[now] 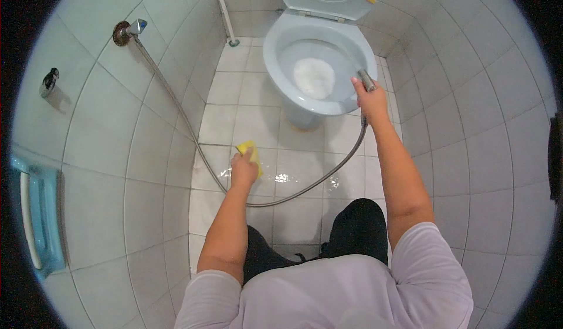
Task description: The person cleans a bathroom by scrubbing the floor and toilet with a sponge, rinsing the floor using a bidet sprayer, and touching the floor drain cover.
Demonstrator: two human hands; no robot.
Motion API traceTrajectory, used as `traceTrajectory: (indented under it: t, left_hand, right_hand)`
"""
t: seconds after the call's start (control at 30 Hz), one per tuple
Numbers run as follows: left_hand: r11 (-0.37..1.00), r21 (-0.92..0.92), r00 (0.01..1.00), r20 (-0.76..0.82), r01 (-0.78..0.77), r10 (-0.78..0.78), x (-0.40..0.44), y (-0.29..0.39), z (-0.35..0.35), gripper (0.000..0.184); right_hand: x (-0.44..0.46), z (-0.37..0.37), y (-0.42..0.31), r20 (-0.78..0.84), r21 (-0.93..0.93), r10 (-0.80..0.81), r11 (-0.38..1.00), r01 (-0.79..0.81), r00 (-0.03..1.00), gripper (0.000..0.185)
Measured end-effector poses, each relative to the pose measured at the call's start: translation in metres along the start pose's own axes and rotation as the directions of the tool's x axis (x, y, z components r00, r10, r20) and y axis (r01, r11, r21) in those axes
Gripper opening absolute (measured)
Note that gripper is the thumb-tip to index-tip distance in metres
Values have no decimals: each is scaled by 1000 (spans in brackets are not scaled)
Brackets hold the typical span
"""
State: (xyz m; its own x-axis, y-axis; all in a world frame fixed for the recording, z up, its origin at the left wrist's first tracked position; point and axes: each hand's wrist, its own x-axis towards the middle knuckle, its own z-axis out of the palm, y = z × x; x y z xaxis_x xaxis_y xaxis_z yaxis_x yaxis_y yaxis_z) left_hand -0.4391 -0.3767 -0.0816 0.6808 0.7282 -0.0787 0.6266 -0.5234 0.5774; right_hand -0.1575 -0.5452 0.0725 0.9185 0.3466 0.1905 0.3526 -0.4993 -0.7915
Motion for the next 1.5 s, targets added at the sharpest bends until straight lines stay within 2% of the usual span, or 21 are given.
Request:
traceTrajectory:
  t: [0.07, 0.1, 0.17, 0.23, 0.3, 0.43, 0.5, 0.53, 0.6, 0.63, 0.73, 0.8, 0.87, 0.93, 0.97, 1.03, 1.17, 1.23, 1.27, 1.4, 1.5]
  left_hand:
    - [1000, 9, 999, -24, -29, 29, 1, -7, 4, 47]
    - [998, 20, 997, -47, -63, 64, 1, -7, 3, 47]
    - [999, 27, 999, -25, -35, 36, 1, -5, 0, 47]
    - [999, 36, 1000, -2, -12, 12, 0, -5, 0, 47]
    - [1000, 20, 1000, -18, -23, 23, -1, -5, 0, 47]
    - [999, 38, 1000, -19, -12, 12, 0, 0, -2, 47]
    - [1000, 22, 1000, -3, -2, 2, -2, 3, -4, 47]
    - [1000, 20, 1000, -4, 0, 0, -3, 4, -5, 47]
    - [1000, 2, 1000, 6, 11, -11, -4, 6, -7, 47]
    - [1000, 2, 1000, 2, 16, -16, -4, 3, -5, 47]
    - [1000, -13, 999, -33, -23, 23, -1, 3, -7, 49]
    - [999, -20, 999, 35, 31, -31, -1, 5, -9, 49]
    - [1000, -8, 1000, -13, -12, 11, -1, -1, -5, 48]
    - [999, 6, 997, -60, -53, 54, -1, -3, -4, 47]
    - [998, -25, 997, -64, -54, 53, 0, -4, -4, 48]
    - [997, -60, 996, -69, -52, 48, 1, -2, -5, 49]
    - [999, -33, 999, -27, -22, 21, 3, 2, -5, 47]
    - [1000, -6, 1000, -12, -27, 27, 2, 1, -3, 47]
    - [999, -9, 999, -25, -35, 35, 2, 1, -3, 47]
    - [999, -34, 999, -30, -34, 33, -2, -1, -5, 47]
    - [1000, 5, 999, -27, -16, 16, 2, -4, -6, 47]
  right_hand:
    - [-1, -6, -9, -160, -45, 7, 999, -14, 987, 44]
    - [2, -8, -7, -158, -45, 6, 999, -13, 987, 44]
    - [9, -14, -4, -196, 55, 124, 992, -116, 973, 42]
    - [6, -12, -8, -232, 86, 113, 992, -95, 966, 40]
    - [5, -9, -12, -180, 110, -1, 994, 21, 984, 35]
    - [15, -6, -23, -190, 186, 17, 982, 19, 982, 37]
    - [18, 7, -26, -167, -97, -160, 985, 145, 973, 40]
    - [12, 11, -35, -165, -98, -162, 984, 147, 973, 40]
    - [-3, 20, -54, 47, -50, -120, 991, 122, 992, 45]
    - [-9, 25, -60, 52, -48, -123, 991, 125, 991, 45]
    - [-25, 35, -75, 202, -97, -241, 960, 265, 949, 42]
    - [-23, 37, -73, 178, -100, -236, 962, 256, 955, 42]
    - [-17, 36, -68, 158, -107, -230, 963, 248, 960, 42]
    - [-10, 33, -66, 127, -128, -70, 988, 86, 989, 41]
    - [-13, 35, -62, 131, -128, -71, 988, 88, 989, 41]
    - [-26, 36, -64, 261, -132, -222, 956, 263, 939, 42]
    - [-23, 43, -76, 167, -191, -248, 941, 278, 954, 40]
    - [-11, 45, -82, 57, -149, -168, 973, 175, 984, 40]
    - [-9, 45, -83, 69, -224, -214, 949, 224, 974, 41]
    - [-12, 55, -91, 106, -250, -238, 933, 258, 965, 43]
    - [-13, 61, -88, 217, -253, -176, 940, 229, 960, 43]
